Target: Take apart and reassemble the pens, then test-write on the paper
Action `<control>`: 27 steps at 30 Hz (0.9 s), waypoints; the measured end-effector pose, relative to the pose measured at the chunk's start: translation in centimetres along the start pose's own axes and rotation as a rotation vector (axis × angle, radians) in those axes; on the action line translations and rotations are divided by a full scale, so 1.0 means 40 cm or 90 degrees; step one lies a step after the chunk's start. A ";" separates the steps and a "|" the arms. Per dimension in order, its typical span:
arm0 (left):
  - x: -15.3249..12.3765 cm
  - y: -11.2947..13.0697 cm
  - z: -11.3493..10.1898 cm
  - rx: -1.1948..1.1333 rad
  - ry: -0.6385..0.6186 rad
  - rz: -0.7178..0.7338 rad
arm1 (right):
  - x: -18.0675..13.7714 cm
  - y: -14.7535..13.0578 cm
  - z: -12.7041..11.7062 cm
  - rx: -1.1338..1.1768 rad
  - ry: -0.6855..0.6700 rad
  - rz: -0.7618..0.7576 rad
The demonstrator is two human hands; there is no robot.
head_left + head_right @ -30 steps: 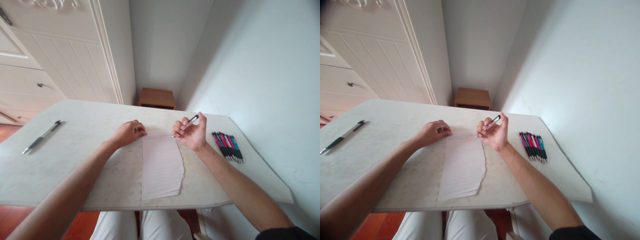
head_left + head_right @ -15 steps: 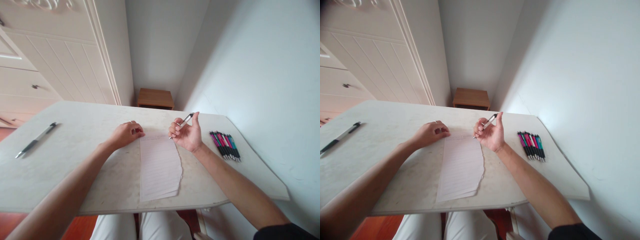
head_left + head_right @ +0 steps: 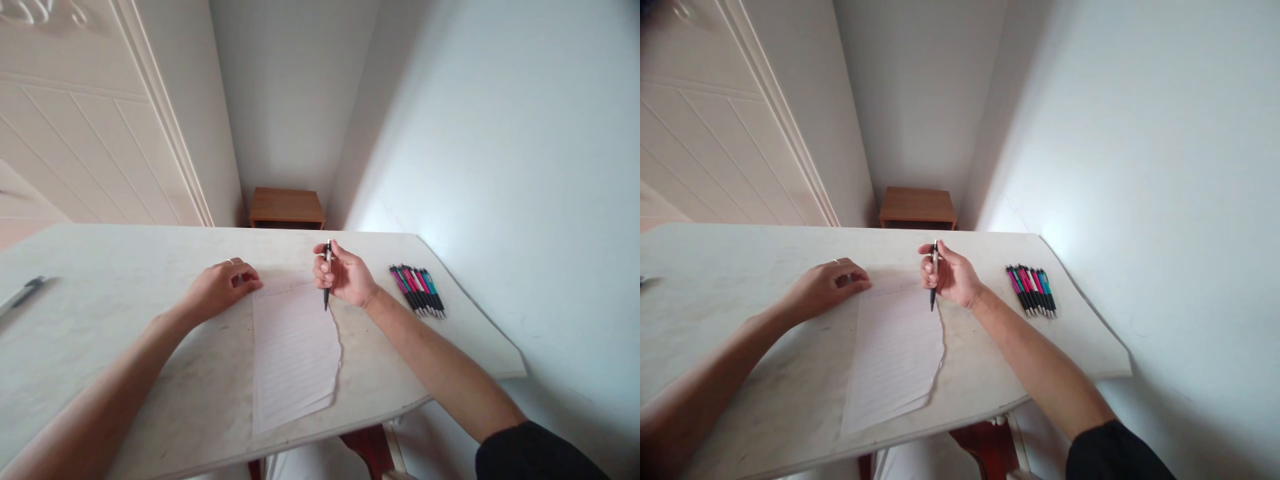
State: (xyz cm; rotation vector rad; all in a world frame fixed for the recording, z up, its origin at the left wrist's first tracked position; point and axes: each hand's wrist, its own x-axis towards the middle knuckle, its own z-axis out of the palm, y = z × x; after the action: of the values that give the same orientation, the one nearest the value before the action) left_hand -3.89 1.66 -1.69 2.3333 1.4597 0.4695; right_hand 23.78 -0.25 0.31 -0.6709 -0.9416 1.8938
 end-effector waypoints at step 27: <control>0.004 0.007 -0.017 0.033 -0.002 -0.011 | -0.100 -0.189 -0.167 -1.121 0.489 0.259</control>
State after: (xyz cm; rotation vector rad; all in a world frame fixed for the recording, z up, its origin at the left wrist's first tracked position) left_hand -3.91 1.76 -0.95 2.3579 1.5063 0.4291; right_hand 34.21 0.84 3.06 -2.4441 -1.8104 0.3982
